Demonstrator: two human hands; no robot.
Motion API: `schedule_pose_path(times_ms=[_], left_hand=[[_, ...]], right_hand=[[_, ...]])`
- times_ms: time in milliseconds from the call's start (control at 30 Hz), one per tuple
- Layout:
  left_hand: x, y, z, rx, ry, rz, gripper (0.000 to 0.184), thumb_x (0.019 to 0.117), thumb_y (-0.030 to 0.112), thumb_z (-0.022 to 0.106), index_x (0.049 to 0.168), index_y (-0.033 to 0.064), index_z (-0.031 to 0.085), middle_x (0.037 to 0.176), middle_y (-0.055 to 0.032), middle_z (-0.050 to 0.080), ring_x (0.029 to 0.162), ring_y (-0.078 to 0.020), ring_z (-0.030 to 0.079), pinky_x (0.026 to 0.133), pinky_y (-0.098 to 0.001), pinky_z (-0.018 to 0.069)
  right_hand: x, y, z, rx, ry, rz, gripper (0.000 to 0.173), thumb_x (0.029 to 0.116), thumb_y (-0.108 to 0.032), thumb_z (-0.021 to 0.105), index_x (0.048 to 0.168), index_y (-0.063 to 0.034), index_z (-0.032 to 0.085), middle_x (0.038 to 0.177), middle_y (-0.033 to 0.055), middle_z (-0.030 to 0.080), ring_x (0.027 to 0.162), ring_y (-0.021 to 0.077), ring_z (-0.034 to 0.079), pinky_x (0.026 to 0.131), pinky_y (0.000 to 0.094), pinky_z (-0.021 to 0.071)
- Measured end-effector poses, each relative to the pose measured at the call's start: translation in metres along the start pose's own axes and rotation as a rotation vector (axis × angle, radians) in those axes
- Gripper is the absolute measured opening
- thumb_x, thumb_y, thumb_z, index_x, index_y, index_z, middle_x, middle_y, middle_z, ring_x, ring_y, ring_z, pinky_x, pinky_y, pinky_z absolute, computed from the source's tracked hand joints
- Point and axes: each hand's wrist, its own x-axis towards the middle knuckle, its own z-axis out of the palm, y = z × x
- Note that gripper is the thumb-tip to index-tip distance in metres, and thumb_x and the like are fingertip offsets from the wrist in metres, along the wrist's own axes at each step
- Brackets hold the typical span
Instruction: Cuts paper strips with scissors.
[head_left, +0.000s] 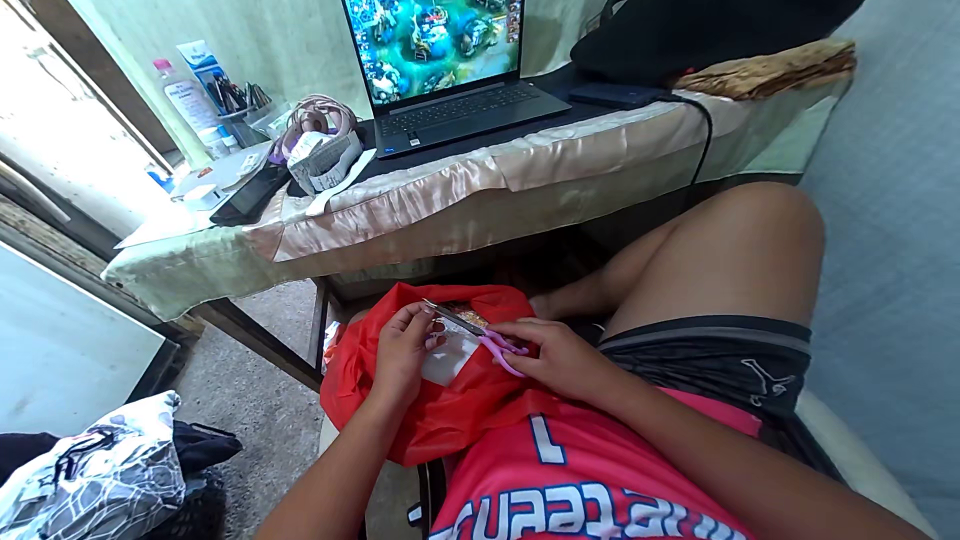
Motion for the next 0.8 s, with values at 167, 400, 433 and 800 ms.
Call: schedule_pose_path(times_ms=[167,400,433,800], left_hand=[[-0.0006,0.0006,0.0003,0.021,-0.011,0.004,0.016,0.1047,0.010,0.055,0.107,-0.0015,0.067,0.095,-0.0126,0.070,0.082,-0.0207,0.069,0.072,-0.0349,0.0599],[-0.0013,-0.0011,0.0003,0.130,-0.022,0.072,0.015,0.1032,0.010,0.059,0.106,-0.0015,0.068,0.096,-0.0117,0.070,0.084,-0.0203,0.069,0.075,-0.0355,0.0610],[-0.0015,-0.0012,0.0004,0.136,-0.025,0.074,0.015,0.1033,0.010,0.059,0.106,-0.0014,0.068,0.097,-0.0119,0.070,0.085,-0.0203,0.069,0.075,-0.0355,0.0609],[-0.0021,-0.0018,0.0011,0.129,-0.017,0.080,0.016,0.1042,0.010,0.057,0.108,-0.0018,0.067,0.097,-0.0122,0.070,0.085,-0.0204,0.069,0.074,-0.0346,0.0610]], right_hand=[[0.0009,0.0009,0.0007,0.002,0.000,-0.002,0.038,0.0979,-0.034,0.065,0.135,-0.0247,0.068,0.115,-0.0017,0.071,0.103,0.0055,0.066,0.093,0.0268,0.0549],[0.0021,0.0004,0.0006,-0.024,0.013,0.008,0.038,0.0980,-0.035,0.064,0.134,-0.0237,0.069,0.115,-0.0005,0.071,0.101,0.0067,0.067,0.092,0.0282,0.0554],[0.0023,0.0002,0.0002,-0.022,0.012,0.010,0.038,0.0981,-0.035,0.064,0.135,-0.0235,0.068,0.116,-0.0005,0.071,0.101,0.0067,0.066,0.092,0.0280,0.0553],[0.0006,-0.0039,0.0016,0.102,-0.020,-0.005,0.039,0.0961,-0.034,0.069,0.132,-0.0180,0.069,0.115,-0.0009,0.071,0.101,0.0041,0.067,0.091,0.0234,0.0559]])
